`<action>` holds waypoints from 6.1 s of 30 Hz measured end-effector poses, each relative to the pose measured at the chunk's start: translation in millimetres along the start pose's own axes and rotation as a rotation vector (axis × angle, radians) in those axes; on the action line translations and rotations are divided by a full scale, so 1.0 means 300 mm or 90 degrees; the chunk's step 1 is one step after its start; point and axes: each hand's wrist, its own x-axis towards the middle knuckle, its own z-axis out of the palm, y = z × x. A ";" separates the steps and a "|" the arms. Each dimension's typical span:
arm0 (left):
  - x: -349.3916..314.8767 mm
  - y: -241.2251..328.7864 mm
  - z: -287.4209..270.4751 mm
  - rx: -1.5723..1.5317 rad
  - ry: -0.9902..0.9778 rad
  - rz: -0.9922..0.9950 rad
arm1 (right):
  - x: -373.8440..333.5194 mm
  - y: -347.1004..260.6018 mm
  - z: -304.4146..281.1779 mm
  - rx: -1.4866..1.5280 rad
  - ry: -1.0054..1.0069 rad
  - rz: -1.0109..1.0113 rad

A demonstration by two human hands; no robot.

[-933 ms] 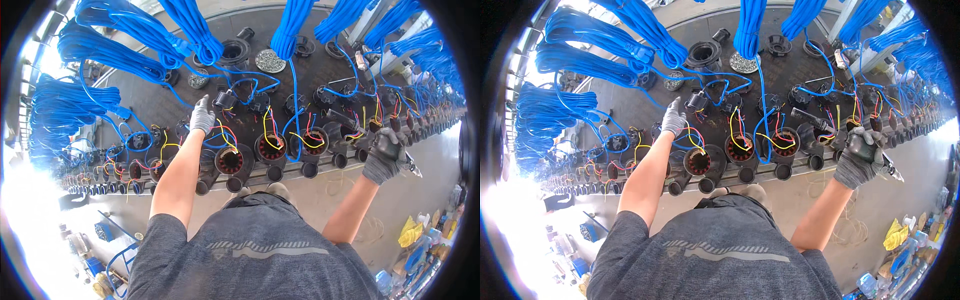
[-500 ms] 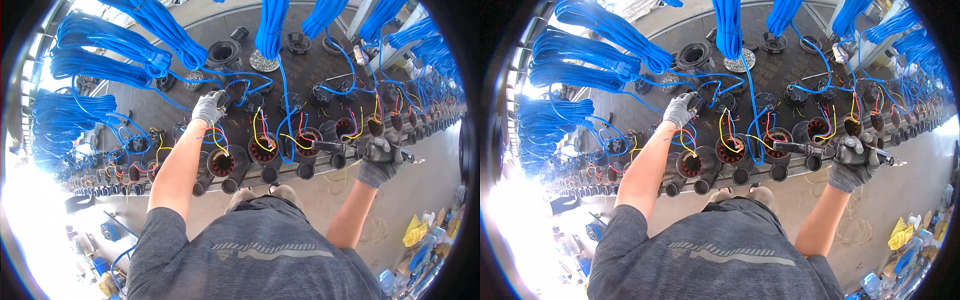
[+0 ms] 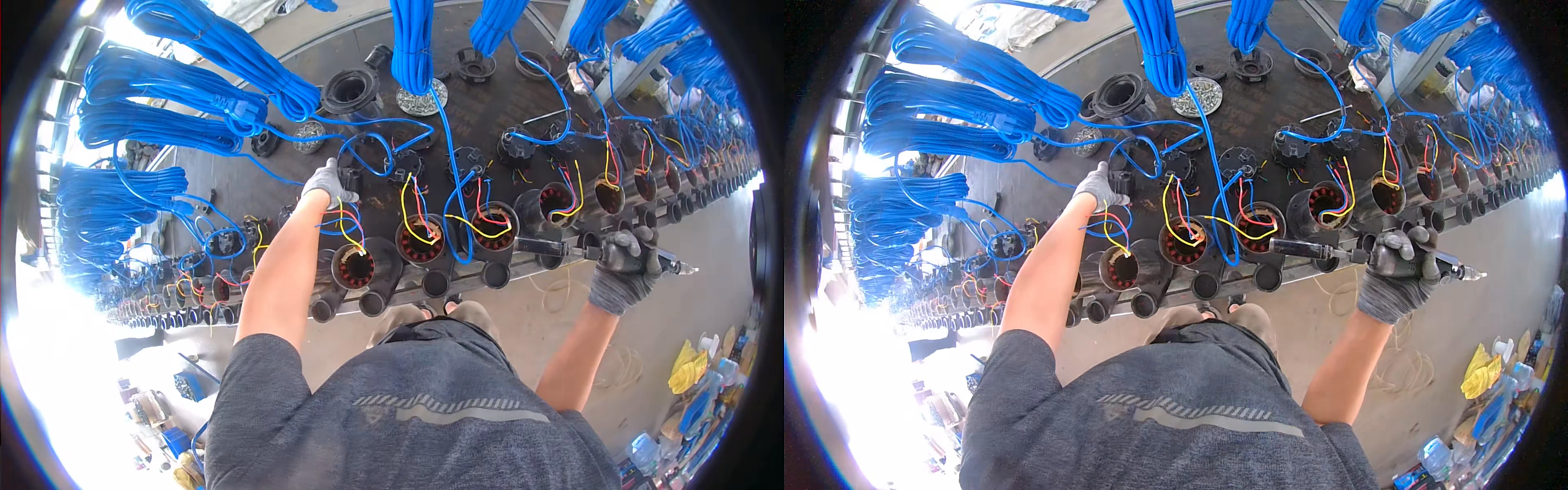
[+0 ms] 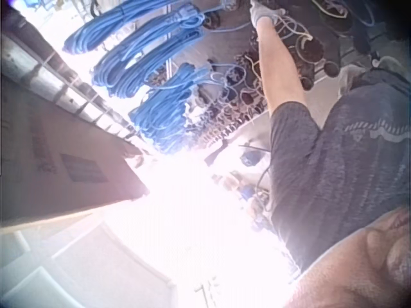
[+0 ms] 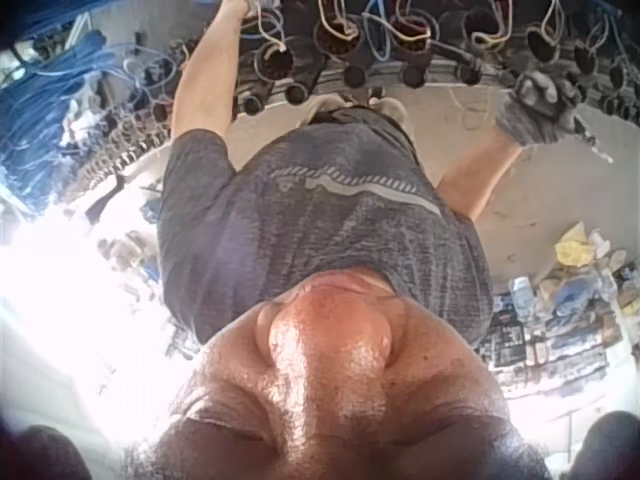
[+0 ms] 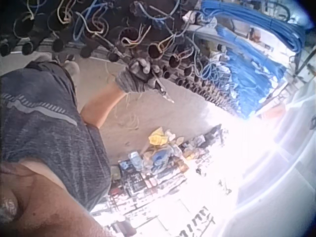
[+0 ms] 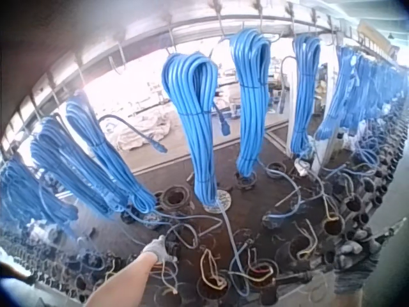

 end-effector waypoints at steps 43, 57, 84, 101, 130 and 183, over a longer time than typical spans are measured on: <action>0.001 -0.135 0.159 -0.257 0.130 0.115 | -0.247 -0.063 0.293 -0.193 0.009 -0.075; -0.481 -0.058 0.104 -0.601 0.292 0.188 | 0.300 0.101 -0.037 -0.003 -0.176 0.272; -0.688 0.163 0.218 -0.220 0.374 0.026 | 0.156 0.440 -0.245 -0.186 0.064 0.336; -0.689 0.152 0.218 -0.223 0.357 0.032 | 0.168 0.461 -0.242 -0.273 0.156 0.310; -0.696 0.146 0.230 -0.267 0.412 0.049 | 0.159 0.461 -0.215 -0.284 0.128 0.311; -2.233 -1.587 0.034 -0.787 0.877 -0.767 | 0.132 0.459 -0.246 -0.212 0.133 0.331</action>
